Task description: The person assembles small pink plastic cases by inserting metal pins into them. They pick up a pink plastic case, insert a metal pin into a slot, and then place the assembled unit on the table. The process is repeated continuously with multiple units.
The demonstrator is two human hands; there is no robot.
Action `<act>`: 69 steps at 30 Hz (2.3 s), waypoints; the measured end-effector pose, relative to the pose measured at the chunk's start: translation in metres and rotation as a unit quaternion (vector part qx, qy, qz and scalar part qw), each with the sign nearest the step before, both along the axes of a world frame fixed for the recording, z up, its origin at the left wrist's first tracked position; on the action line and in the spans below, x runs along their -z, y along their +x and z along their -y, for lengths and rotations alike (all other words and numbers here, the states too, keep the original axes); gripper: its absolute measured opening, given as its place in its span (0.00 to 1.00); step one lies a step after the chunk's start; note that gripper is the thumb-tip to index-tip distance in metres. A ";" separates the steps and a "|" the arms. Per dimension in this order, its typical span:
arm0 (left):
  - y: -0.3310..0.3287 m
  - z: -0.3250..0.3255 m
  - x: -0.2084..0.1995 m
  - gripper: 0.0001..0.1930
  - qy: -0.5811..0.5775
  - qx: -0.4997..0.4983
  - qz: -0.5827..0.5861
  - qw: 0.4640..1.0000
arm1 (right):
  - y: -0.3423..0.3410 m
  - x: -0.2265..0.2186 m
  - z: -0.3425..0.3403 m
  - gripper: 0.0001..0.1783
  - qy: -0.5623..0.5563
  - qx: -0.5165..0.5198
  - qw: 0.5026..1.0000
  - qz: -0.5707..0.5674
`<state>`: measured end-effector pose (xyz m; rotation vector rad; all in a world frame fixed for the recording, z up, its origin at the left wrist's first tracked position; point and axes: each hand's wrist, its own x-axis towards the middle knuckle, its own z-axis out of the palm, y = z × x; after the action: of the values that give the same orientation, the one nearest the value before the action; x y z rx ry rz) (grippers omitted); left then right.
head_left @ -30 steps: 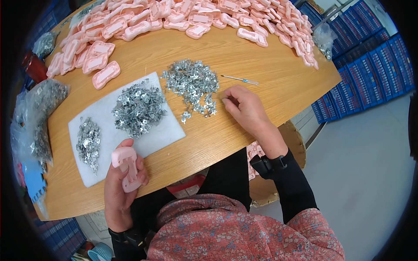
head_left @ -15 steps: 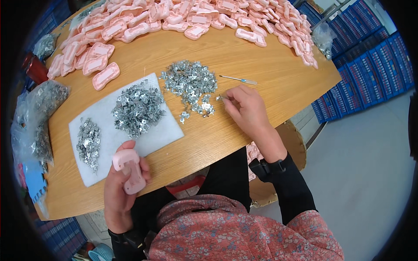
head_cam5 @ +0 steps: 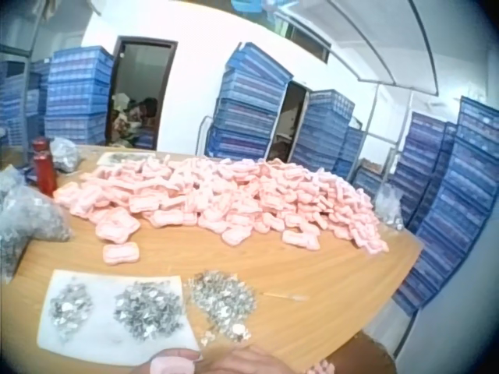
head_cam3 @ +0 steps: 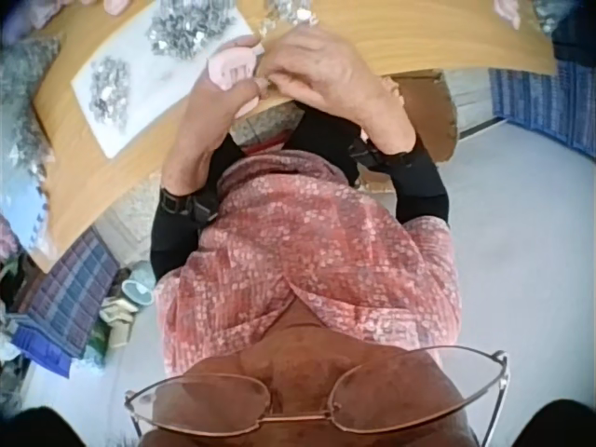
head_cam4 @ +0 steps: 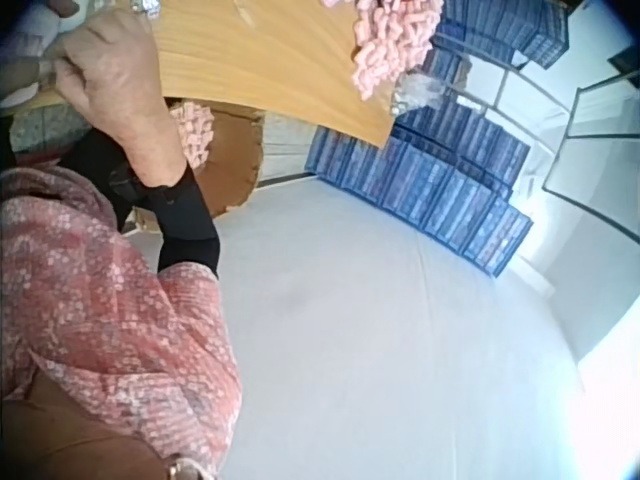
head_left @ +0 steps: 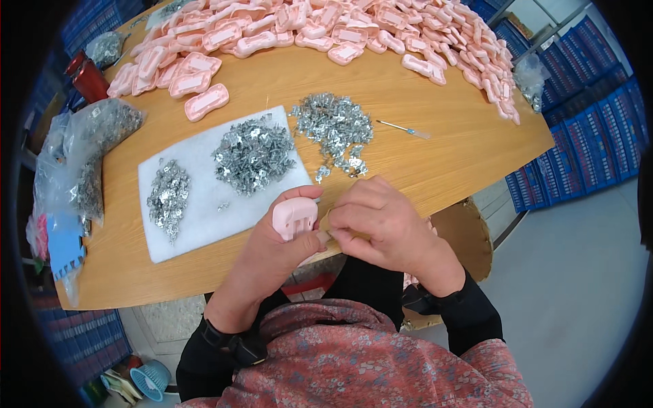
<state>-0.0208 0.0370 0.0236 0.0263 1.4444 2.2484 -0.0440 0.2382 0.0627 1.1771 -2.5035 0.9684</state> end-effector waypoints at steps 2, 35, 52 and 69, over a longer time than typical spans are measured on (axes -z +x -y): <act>0.002 0.000 0.004 0.31 -0.002 -0.007 -0.008 1.000 | 0.002 0.001 0.001 0.08 0.012 -0.004 1.000 0.012; 0.010 0.004 0.017 0.23 0.037 -0.081 0.035 0.995 | 0.021 0.037 0.024 0.06 -0.244 0.124 0.839 0.470; -0.005 0.025 0.020 0.28 0.210 -0.067 0.041 0.975 | 0.022 0.027 0.023 0.04 -0.251 0.058 0.898 0.357; 0.001 0.036 0.022 0.23 0.143 -0.033 -0.028 0.989 | 0.018 0.030 0.010 0.06 -0.178 -0.048 0.887 0.424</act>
<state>-0.0194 0.0009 0.0018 0.1370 1.1526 2.5110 -0.0260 0.2283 0.0330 0.8635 -2.6307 2.2516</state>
